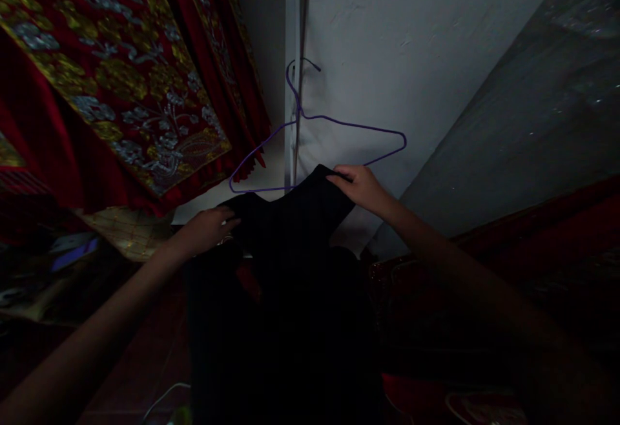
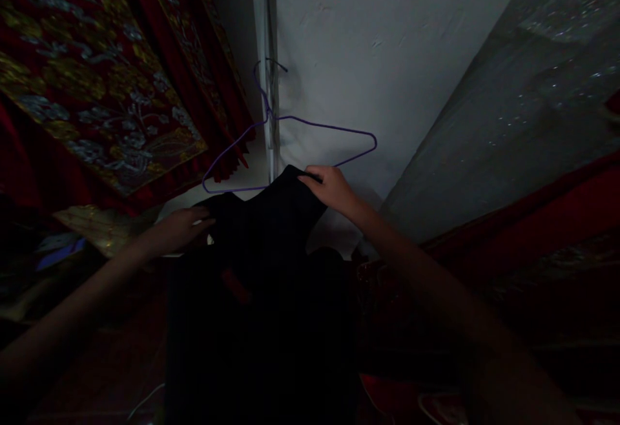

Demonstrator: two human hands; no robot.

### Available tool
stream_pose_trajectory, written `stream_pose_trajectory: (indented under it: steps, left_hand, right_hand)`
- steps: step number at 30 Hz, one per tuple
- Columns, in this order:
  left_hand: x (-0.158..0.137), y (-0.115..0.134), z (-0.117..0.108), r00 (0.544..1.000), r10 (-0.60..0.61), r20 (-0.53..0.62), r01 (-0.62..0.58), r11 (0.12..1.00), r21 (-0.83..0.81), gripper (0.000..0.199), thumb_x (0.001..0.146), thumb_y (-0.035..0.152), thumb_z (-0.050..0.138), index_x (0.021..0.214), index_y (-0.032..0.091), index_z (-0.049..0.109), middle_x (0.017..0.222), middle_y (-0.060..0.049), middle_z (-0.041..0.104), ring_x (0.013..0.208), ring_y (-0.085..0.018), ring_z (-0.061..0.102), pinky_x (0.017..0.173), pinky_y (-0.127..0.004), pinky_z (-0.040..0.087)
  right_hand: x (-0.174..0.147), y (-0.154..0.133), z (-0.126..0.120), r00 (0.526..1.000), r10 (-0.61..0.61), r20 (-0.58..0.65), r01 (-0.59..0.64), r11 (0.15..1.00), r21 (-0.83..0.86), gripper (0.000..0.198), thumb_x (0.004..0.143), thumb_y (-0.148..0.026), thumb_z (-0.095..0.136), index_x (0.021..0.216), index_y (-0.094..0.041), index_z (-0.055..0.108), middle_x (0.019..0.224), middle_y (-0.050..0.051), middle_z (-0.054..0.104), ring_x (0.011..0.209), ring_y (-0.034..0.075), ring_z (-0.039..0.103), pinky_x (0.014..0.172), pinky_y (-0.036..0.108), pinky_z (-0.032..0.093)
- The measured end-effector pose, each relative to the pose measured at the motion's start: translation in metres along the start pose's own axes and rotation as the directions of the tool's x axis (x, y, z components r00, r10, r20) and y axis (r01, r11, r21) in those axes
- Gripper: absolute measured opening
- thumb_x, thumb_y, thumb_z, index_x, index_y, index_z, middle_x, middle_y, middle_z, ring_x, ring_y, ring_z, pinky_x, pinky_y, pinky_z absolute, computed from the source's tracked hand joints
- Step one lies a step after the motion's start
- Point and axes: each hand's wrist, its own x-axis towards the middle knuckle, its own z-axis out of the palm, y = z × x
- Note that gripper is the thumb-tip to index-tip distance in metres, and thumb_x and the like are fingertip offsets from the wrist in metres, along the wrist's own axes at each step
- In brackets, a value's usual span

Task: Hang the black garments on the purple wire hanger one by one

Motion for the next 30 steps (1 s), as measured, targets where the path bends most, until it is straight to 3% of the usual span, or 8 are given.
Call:
stream_pose_trajectory:
  steps: [3,10,15,18,21,24,26,30]
  left_hand:
    - [0.007,0.021,-0.031,0.979,0.104,-0.175,-0.098,0.994,0.044,0.037,0.098,0.045,0.045,0.09,0.019,0.069,0.115,-0.012,0.065,0.105,-0.029,0.064,0.096,-0.041,0.048]
    - [0.033,0.075,-0.079,0.909,0.2,-0.365,-0.238,0.969,-0.062,0.037,0.099,0.044,0.047,0.077,0.018,0.062,0.093,-0.007,0.064,0.088,-0.021,0.062,0.087,-0.035,0.05]
    - [0.069,0.077,-0.076,0.882,0.172,-0.438,-0.212,0.976,-0.045,0.038,0.095,0.027,0.046,0.128,0.016,0.061,0.104,-0.008,0.071,0.092,-0.022,0.066,0.088,-0.034,0.05]
    - [0.083,0.064,-0.075,0.901,0.2,-0.385,-0.22,0.975,-0.009,0.038,0.092,0.022,0.044,0.121,0.014,0.067,0.098,-0.009,0.072,0.088,-0.023,0.067,0.088,-0.035,0.051]
    - [0.085,0.056,-0.081,0.889,0.233,-0.394,-0.224,0.972,0.07,0.034,0.092,0.022,0.044,0.112,0.015,0.07,0.101,-0.01,0.071,0.094,-0.025,0.066,0.091,-0.038,0.051]
    - [0.082,0.057,-0.09,0.868,0.3,-0.396,-0.249,0.953,0.175,0.031,0.092,0.023,0.044,0.106,0.015,0.071,0.108,-0.013,0.066,0.102,-0.027,0.063,0.097,-0.041,0.049]
    - [0.08,0.057,-0.094,0.862,0.309,-0.402,-0.245,0.948,0.203,0.03,0.093,0.024,0.044,0.104,0.015,0.07,0.113,-0.014,0.063,0.106,-0.028,0.062,0.099,-0.042,0.049]
    - [0.077,0.046,-0.094,0.858,0.188,-0.477,-0.171,0.982,0.08,0.032,0.098,0.031,0.042,0.112,0.018,0.067,0.104,-0.01,0.066,0.101,-0.026,0.063,0.096,-0.041,0.05]
  right_hand:
    - [-0.008,-0.006,-0.009,0.999,0.032,-0.017,-0.032,0.999,0.001,0.04,0.089,-0.049,0.058,0.063,-0.019,0.053,0.06,-0.002,0.049,0.061,0.013,0.044,0.061,0.028,0.033]
    - [-0.017,-0.021,0.001,0.997,0.067,0.048,-0.074,0.984,0.163,0.04,0.092,-0.052,0.056,0.071,-0.018,0.061,0.067,0.0,0.056,0.065,0.014,0.049,0.062,0.028,0.039]
    - [-0.022,-0.031,0.012,0.999,-0.014,0.051,0.008,0.993,0.115,0.034,0.096,-0.045,0.052,0.088,-0.017,0.071,0.08,0.004,0.069,0.076,0.019,0.063,0.071,0.032,0.048]
    - [-0.026,-0.029,-0.001,0.991,-0.056,-0.12,0.059,0.998,0.024,0.033,0.097,-0.038,0.052,0.113,-0.019,0.073,0.11,0.009,0.075,0.103,0.025,0.069,0.091,0.04,0.053]
    - [-0.025,-0.016,-0.027,0.912,-0.063,-0.405,0.041,0.997,-0.063,0.045,0.094,-0.036,0.055,0.135,-0.02,0.064,0.137,0.011,0.066,0.124,0.028,0.063,0.104,0.046,0.05]
    - [-0.018,0.002,-0.058,0.858,-0.008,-0.514,-0.055,0.993,-0.106,0.042,0.089,-0.037,0.062,0.127,-0.018,0.07,0.128,0.013,0.071,0.113,0.03,0.068,0.099,0.049,0.053]
    - [-0.011,0.011,-0.078,0.893,0.066,-0.445,-0.109,0.992,-0.071,0.031,0.086,-0.041,0.068,0.105,-0.019,0.077,0.103,0.01,0.078,0.097,0.029,0.072,0.09,0.047,0.057]
    - [0.0,0.004,-0.104,0.967,0.239,-0.092,-0.216,0.954,0.206,0.033,0.079,-0.053,0.076,0.079,-0.02,0.075,0.073,0.004,0.074,0.072,0.023,0.07,0.069,0.037,0.058]
